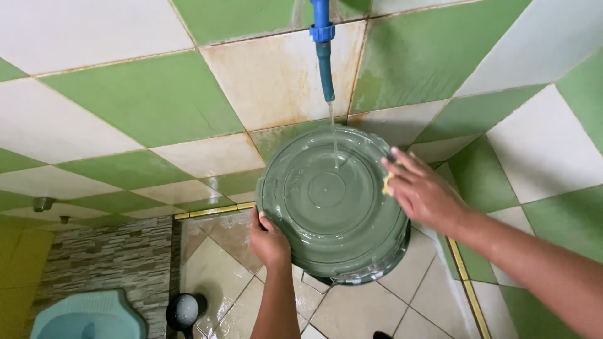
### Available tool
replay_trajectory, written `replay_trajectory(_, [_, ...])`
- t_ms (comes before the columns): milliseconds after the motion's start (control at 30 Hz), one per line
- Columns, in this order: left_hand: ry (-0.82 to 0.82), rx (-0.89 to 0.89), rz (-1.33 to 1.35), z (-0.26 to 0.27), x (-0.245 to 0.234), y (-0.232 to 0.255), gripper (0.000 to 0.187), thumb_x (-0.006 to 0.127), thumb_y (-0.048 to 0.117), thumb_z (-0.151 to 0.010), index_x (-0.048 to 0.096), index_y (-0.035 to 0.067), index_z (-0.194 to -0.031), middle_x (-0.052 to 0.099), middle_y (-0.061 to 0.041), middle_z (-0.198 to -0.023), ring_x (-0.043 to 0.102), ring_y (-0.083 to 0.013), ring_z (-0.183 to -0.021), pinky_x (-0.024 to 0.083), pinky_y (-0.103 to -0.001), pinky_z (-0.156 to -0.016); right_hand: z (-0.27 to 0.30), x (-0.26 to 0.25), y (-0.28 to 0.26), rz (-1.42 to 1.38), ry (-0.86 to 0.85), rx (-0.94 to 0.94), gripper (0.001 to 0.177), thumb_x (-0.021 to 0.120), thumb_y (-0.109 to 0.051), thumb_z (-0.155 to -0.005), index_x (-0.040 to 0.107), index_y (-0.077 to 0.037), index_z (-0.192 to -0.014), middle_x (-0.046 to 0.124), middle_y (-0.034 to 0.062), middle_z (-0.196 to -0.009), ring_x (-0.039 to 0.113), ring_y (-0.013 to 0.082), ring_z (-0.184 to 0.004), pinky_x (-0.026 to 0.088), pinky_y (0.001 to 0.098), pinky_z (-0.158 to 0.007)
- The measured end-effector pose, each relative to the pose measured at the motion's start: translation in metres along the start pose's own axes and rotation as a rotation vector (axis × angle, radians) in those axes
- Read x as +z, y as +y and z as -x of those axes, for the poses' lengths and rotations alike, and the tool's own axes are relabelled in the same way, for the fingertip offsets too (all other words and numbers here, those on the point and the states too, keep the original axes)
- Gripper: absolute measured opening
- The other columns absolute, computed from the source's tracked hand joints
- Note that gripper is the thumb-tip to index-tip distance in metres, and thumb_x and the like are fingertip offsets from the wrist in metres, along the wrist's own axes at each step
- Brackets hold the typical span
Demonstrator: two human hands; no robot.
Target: Washing a green plastic bucket with a sponge and soap in a bathroom
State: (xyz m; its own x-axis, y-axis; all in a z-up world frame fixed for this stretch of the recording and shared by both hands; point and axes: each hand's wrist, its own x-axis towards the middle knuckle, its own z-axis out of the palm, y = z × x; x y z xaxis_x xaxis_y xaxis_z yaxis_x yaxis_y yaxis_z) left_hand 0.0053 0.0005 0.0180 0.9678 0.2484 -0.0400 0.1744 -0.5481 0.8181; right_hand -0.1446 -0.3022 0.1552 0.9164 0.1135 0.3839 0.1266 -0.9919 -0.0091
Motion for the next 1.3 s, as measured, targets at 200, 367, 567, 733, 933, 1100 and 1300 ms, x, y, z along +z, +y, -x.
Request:
replay_trajectory(200, [-0.023,-0.09,0.08,0.009,-0.013,0.024,0.046,0.043,0.04,-0.103,0.062,0.021,-0.141,0.07,-0.004,-0.134,0.066,-0.0299,-0.122,0.05,-0.043,-0.103,0.032,-0.017,-0.077,-0.463,-0.09,-0.069,0.003,0.059,-0.006,-0.097,0.061,-0.007,-0.095,0.055,0.0176,-0.149,0.04,0.044,-0.146,0.029,0.0626,-0.12])
replay_trajectory(367, [-0.058,-0.094,0.153,0.01,-0.015,0.021,0.048,0.042,0.039,-0.103,0.061,0.019,-0.142,0.07,-0.003,-0.136,0.064,-0.0237,-0.125,0.048,-0.037,-0.106,-0.017,-0.025,-0.003,-0.445,-0.182,0.107,0.017,0.052,-0.001,-0.099,0.065,-0.008,-0.091,0.051,0.015,-0.154,0.041,0.0398,-0.148,0.057,0.0412,-0.09])
replay_trajectory(567, [-0.065,-0.009,0.248,0.006,-0.008,0.016,0.046,0.043,0.033,-0.103,0.062,0.014,-0.14,0.07,-0.005,-0.136,0.064,-0.0213,-0.125,0.046,-0.034,-0.108,-0.104,0.088,0.072,-0.348,-0.186,0.109,0.018,0.049,-0.005,-0.097,0.067,-0.004,-0.096,0.053,0.0235,-0.15,0.058,0.0388,-0.133,0.052,0.0473,-0.104])
replay_trajectory(733, [-0.086,-0.094,0.315,0.008,-0.008,0.02,0.048,0.045,0.032,-0.103,0.06,0.012,-0.144,0.066,-0.004,-0.143,0.06,-0.0181,-0.134,0.043,-0.031,-0.115,-0.166,0.169,0.045,-0.415,-0.035,-0.01,0.011,0.052,0.0,-0.093,0.062,0.001,-0.097,0.055,0.0322,-0.144,0.051,0.0399,-0.14,0.037,0.0402,-0.12])
replay_trajectory(933, [-0.095,-0.119,0.397,0.006,-0.008,0.016,0.047,0.045,0.029,-0.102,0.06,0.013,-0.144,0.065,-0.003,-0.146,0.057,-0.0155,-0.137,0.039,-0.03,-0.117,-0.205,0.196,-0.085,-0.313,-0.09,-0.003,0.03,0.05,-0.011,-0.099,0.069,-0.007,-0.122,0.055,0.0226,-0.147,0.051,0.0404,-0.138,0.036,0.0512,-0.119])
replay_trajectory(1100, [-0.088,-0.064,0.452,0.002,-0.001,0.004,0.047,0.044,0.028,-0.103,0.059,0.011,-0.144,0.062,-0.007,-0.149,0.055,-0.0188,-0.14,0.038,-0.031,-0.118,-0.189,0.184,-0.124,-0.469,-0.2,-0.289,0.044,0.041,-0.019,-0.101,0.057,0.002,-0.136,0.059,0.0208,-0.143,0.05,0.0351,-0.138,0.034,0.0463,-0.119])
replay_trajectory(1300, [-0.109,-0.258,0.548,0.004,-0.002,0.02,0.052,0.049,0.035,-0.101,0.056,0.012,-0.147,0.06,-0.006,-0.151,0.052,-0.0177,-0.142,0.039,-0.031,-0.12,-0.173,0.113,-0.011,-0.25,-0.37,0.108,0.045,0.034,-0.015,-0.104,0.044,0.0,-0.146,0.037,0.0197,-0.161,0.031,0.0386,-0.151,0.021,0.0552,-0.125])
